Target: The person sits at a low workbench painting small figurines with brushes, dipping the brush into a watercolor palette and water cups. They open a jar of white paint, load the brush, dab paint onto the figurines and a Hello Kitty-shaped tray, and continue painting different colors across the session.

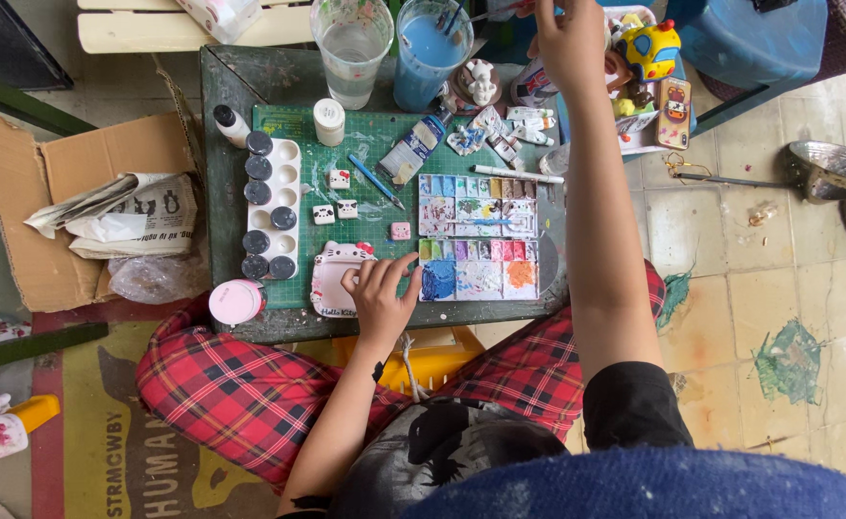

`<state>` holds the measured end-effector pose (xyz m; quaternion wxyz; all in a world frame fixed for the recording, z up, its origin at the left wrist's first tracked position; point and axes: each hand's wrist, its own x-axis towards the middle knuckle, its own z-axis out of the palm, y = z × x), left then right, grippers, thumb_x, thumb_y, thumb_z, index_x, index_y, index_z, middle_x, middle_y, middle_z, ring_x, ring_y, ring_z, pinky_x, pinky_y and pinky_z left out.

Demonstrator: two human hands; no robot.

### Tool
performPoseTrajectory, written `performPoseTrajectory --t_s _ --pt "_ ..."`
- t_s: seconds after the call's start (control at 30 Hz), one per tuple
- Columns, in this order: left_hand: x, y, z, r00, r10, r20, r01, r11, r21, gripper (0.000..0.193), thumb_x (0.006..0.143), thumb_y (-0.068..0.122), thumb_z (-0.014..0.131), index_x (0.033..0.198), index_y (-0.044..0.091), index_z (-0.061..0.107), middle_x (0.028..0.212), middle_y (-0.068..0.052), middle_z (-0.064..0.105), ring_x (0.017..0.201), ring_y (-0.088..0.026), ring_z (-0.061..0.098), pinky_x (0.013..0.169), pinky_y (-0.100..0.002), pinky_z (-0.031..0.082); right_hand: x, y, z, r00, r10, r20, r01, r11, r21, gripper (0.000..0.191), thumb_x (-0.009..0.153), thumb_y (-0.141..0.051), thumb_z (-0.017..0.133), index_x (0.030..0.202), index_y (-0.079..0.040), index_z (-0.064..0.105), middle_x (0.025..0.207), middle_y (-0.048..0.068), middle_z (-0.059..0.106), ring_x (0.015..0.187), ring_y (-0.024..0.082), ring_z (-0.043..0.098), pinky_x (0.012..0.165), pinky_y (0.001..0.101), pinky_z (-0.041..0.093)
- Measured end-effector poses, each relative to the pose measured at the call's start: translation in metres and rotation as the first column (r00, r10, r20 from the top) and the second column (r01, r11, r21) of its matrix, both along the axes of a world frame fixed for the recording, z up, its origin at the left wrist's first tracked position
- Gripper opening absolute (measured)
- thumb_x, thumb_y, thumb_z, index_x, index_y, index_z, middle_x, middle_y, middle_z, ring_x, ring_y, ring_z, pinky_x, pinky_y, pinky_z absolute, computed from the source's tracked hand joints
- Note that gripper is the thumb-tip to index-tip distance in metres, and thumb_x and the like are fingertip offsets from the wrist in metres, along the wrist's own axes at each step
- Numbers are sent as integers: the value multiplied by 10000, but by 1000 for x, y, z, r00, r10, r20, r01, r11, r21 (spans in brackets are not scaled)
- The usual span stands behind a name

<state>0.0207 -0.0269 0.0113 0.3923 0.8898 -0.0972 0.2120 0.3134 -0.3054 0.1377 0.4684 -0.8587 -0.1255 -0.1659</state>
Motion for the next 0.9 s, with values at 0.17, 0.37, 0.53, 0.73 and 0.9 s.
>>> performPoseTrajectory --t_s 0.17,0.37,0.53,0.73,0.9 --pt "0 0 0 1000 0 2 0 1000 5 193 963 282 756 1121 173 733 838 63 615 861 -147 573 912 -374 299 -2 -10 -1 994 22 110 -12 996 -89 120 1136 -98 613 1133 -2 686 985 83 786 632 156 718 559 258 557" --pt "0 0 -1 1000 7 -8 -6 1000 23 192 965 291 755 1111 168 733 825 63 604 854 -148 567 913 -378 298 -14 -14 -4 984 -23 179 70 963 -261 121 1136 -130 663 1123 -11 681 808 71 719 629 142 704 592 258 534" --pt "0 0 -5 1000 9 1 -9 999 37 181 973 288 749 1104 164 736 826 61 609 852 -149 563 916 -381 297 -19 -20 0 939 -48 340 178 915 -361 109 1132 -162 659 1084 -70 693 868 70 734 656 142 681 596 272 504" --pt "-2 0 -6 1000 7 -4 -7 999 53 180 975 291 741 1105 167 739 828 60 617 866 -154 566 920 -389 294 -81 -28 -7 959 146 -243 36 789 614 74 1131 -143 598 1128 -81 638 1003 54 759 611 87 574 502 223 339" --pt "-4 -2 -6 1000 -2 12 1 998 65 179 970 282 751 1110 171 737 852 65 635 899 -154 583 942 -395 298 -151 -25 -29 896 277 -346 152 543 826 102 1105 -171 623 1148 -84 592 1000 36 677 687 80 569 635 242 470"
